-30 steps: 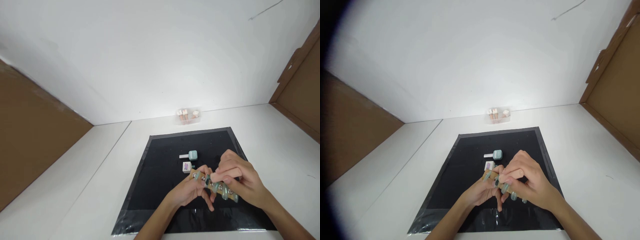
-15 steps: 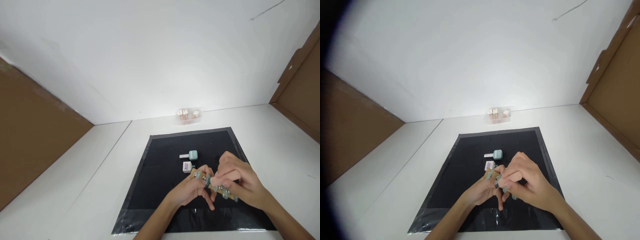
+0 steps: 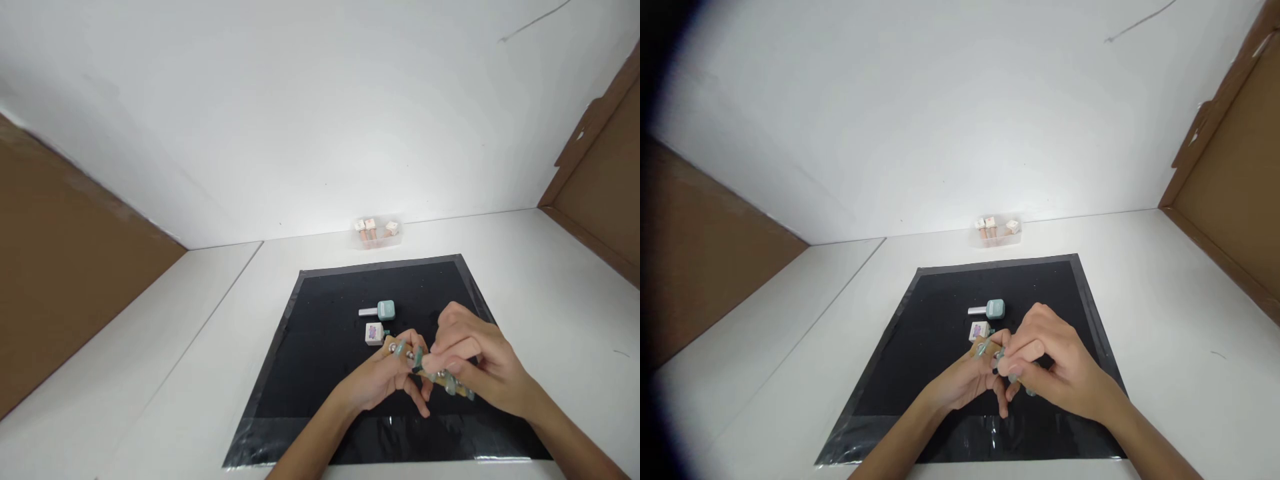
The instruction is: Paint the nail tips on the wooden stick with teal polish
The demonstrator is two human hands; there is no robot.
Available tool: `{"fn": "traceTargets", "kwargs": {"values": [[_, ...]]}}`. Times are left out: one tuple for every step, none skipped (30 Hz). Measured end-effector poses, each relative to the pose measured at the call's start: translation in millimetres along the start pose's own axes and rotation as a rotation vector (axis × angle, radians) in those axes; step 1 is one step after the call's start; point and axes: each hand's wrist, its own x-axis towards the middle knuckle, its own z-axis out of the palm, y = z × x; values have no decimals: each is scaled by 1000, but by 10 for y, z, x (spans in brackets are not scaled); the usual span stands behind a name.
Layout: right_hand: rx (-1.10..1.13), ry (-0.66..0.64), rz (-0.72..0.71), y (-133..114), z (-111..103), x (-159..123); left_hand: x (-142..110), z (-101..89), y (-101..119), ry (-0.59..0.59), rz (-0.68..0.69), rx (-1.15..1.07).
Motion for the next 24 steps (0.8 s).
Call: {"fn": "traceTargets", "kwargs": {"values": [[-16,-8,1,-12,2,10,3,4,1,-1,-3,4],[-36,-3,-1,-20,4,15,3,6,0,-3,-5,6],[-58,11,-3,-23,6,14,0,5,-3,-7,-6,7],[-79,30,-4,-20,6,8,-5,2,-6,-9,-7,9],[-100,52,-3,-12,5,-2,-12,-2,-9,-8,-8,11],[-121,71,0,0,4,-16,-19,-8,-13,-6,-10,13],[-137,90,0,15,1,-30,-26,-13,-16,-4,-13,16],[-146,107,-1,30,-2,-44,-31,-19,-19,-3,-15,17],[-145,120,0,43,-5,-56,-34,-23,-22,0,-14,16],[-132,128,1,54,-8,-65,-34,-26,-23,1,-12,14],[-106,127,-4,61,-10,-69,-33,-28,-23,2,-9,12],[-73,115,-8,63,-11,-67,-29,-28,-21,5,-8,12],[-40,92,-14,60,-10,-61,-25,-28,-19,10,-10,13],[-12,60,-18,54,-7,-51,-20,-28,-16,12,-12,14],[3,29,-20,45,-2,-39,-15,-28,-14,10,-14,15],[4,5,-19,36,2,-27,-11,-28,-13,7,-17,14],[-8,-9,-12,28,7,-16,-8,-30,-13,5,-20,16],[-27,-8,-3,22,11,-9,-7,-33,-15,2,-24,19],[-50,2,3,19,14,-7,-7,-36,-19,-1,-24,20],[-73,20,7,21,15,-10,-9,-39,-24,-2,-23,22],[-94,41,9,26,14,-17,-12,-43,-29,-2,-21,25],[-113,61,8,34,13,-28,-16,-46,-34,-5,-19,27],[-129,79,4,43,10,-40,-20,-49,-38,-6,-18,30],[-137,93,1,53,8,-52,-24,-51,-40,-4,-20,33]]}}
